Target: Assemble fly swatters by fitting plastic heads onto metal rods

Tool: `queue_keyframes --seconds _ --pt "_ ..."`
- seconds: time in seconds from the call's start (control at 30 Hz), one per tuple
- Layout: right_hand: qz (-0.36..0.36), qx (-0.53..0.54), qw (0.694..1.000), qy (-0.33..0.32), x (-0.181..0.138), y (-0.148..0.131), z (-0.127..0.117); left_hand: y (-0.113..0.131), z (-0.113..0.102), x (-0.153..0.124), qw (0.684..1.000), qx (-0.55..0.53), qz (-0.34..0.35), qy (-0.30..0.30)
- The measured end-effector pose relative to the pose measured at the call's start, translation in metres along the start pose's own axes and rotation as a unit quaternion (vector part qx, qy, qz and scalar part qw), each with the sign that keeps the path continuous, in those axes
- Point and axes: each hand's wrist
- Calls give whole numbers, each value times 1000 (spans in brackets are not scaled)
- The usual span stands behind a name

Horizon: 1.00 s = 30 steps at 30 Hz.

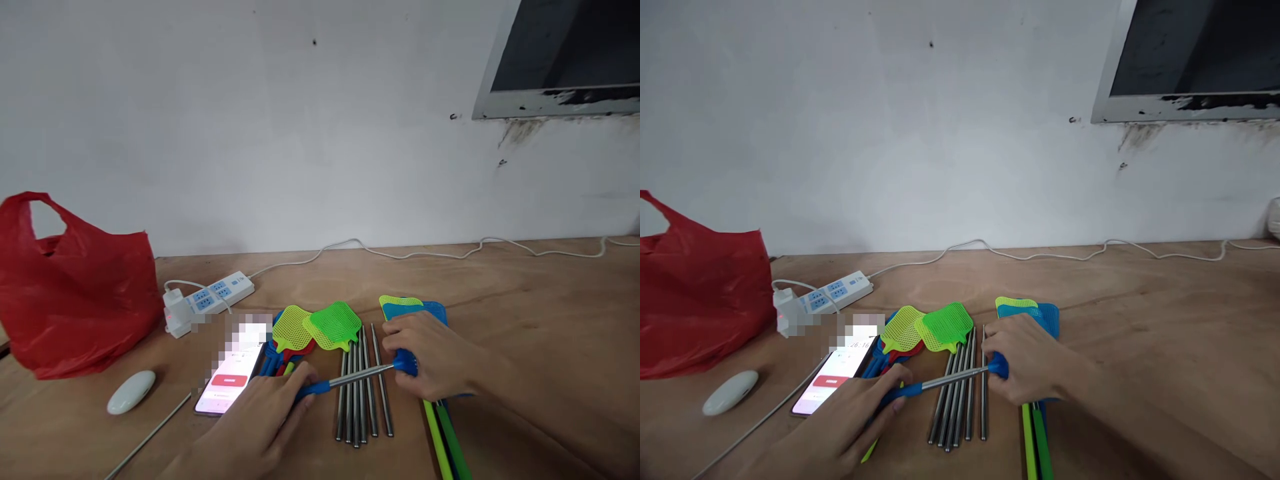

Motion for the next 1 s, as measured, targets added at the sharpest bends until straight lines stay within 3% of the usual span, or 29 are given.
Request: queue_keyframes --seconds 0.13,0.53,0.8,1.0 --pt "-35 -11 999 -6 1 -9 6 7 1 2 997 68 25 -31" --pt "-34 -28 998 -42 -7 -19 13 17 8 11 986 142 36 -79" --pt "-155 -118 981 10 0 -26 25 25 8 19 978 181 14 -103" --pt "-186 -189 964 -1 -1 -19 32 21 11 20 968 232 17 -94"
Point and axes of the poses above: each hand's wrist, its own x-axis towards the middle knuckle, its own z-axis out of the palm, y = z × x, and after that the axes turned 15 degrees about x, right-handed
